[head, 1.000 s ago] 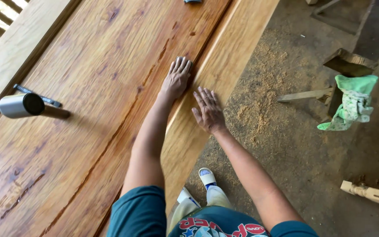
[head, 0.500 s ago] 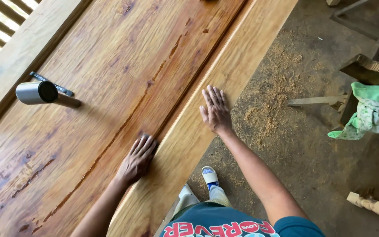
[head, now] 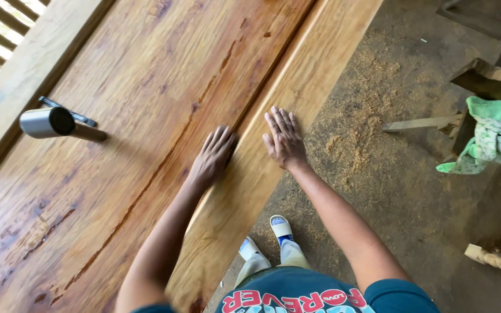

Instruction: Manual sanding of a wooden door using a sanding block to smooth the surface.

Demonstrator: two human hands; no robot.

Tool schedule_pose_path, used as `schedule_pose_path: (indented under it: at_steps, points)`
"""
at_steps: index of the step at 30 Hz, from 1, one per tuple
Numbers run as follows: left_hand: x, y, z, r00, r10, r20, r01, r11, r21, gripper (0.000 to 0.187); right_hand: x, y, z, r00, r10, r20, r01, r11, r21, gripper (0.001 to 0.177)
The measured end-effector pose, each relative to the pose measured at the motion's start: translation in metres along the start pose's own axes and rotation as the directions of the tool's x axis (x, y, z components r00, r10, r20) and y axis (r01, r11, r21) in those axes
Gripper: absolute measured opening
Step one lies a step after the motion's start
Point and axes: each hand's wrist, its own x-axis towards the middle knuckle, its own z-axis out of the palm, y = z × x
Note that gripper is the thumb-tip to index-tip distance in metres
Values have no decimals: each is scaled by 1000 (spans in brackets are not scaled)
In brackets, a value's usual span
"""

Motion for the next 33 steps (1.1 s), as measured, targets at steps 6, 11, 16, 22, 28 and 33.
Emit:
schedule_pose_path:
  at_steps: [6,11,16,22,28,33]
  points:
    - [-181,15,-47,975,-212,60,217,974,-73,54,2,0,6,1000,-1,6,1,1000,-14,64]
    - [-48,-9,-24,987,-163,-5,163,986,16,58,3,-1,3,999,30,9,-30,999,-46,65]
    - [150,-55,47,984,-91,-155,92,996,-5,48,2,-2,-2,999,43,30,-41,997,-67,64]
    - [121,-51,25,993,-60,-101,56,998,-42,53,4,-9,-16,1000,4,22,-4,1000,-12,63]
    - [-21,-26,3,998,-58,-12,57,996,-69,54,2,-8,-10,1000,18,-23,-18,1000,0,63]
    - [100,-50,37,998,-41,-37,39,998,-43,52,3,-11,-15,999,33,-15,-33,999,-16,63]
